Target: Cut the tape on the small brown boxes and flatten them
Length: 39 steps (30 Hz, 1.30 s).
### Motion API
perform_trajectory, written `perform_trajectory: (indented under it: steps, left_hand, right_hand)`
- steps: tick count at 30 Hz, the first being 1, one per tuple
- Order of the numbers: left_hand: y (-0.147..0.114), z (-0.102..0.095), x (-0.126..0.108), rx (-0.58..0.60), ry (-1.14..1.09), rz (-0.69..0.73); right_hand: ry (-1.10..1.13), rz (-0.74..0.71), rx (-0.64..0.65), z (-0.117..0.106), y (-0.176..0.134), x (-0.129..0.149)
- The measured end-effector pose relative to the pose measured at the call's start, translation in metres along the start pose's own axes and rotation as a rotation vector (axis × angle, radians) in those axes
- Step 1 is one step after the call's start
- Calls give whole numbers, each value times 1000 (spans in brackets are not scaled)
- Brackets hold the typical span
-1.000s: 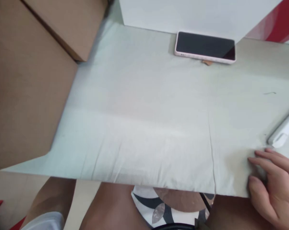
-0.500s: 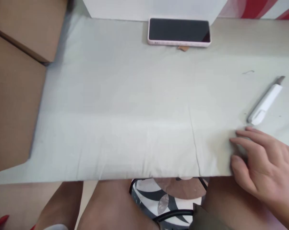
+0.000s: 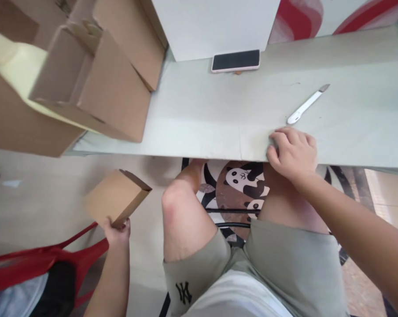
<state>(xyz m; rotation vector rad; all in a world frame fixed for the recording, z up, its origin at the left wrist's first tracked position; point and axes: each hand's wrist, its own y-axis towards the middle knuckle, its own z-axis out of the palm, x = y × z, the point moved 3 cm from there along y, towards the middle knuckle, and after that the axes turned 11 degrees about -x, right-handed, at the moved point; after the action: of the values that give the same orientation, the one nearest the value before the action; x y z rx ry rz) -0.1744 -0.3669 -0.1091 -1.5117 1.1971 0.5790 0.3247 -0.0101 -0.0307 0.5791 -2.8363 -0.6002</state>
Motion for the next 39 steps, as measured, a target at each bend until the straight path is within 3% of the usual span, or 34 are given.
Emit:
perform_trajectory:
  steps: [3,5,7,10,12,14,16,18,21,24,26,31,34,36,39]
  left_hand:
    - [-25,-47,-7,-228,-152,55]
    - [-46,-61,-20,-220,-247,127]
    - [-71,-59,-39,-75,-366,265]
    - [-110,-27,-59,121,-453,341]
    - [-133,8,-67,131,-518,302]
    - [-155,54,-72,222,-503,187]
    - [-177,104,-74,402,-397,17]
    - [-198,146,-76,562,-268,-104]
    - [-221,183,-84,617,-124,-12]
    - [-230,194,-98,535,20,275]
    - [-231,196,-108,484,89,471]
    - [-230,194,-124,514,150,730]
    - [-237,191,-129,558,315,933]
    - [-246,190,-129,585,324,945]
    - [-267,196,-124,651,215,783]
  right_hand:
    - [170,59,-31,-6,-9,4]
    - [328,67,-60,-16,-19,15]
    - [525,32,-53,-30,-29,35]
    - [864,-68,33,-51,-36,75]
    - [1110,-118,126,-60,-33,101]
    - [1358,-97,227,-60,-26,118]
    - [1557,42,281,-53,-19,121]
    - [1675,276,294,-41,-16,111]
    - [1730,587,250,-24,-17,83]
    - [1743,708,106,-16,-15,55]
    - [1754,730,81,-12,-9,44]
    - [1776,604,244,-7,4,48]
    - [1816,511,150,-18,5,50]
    - [1795,396,75,-34,6,47]
    - [1668,178,20,-69,11,43]
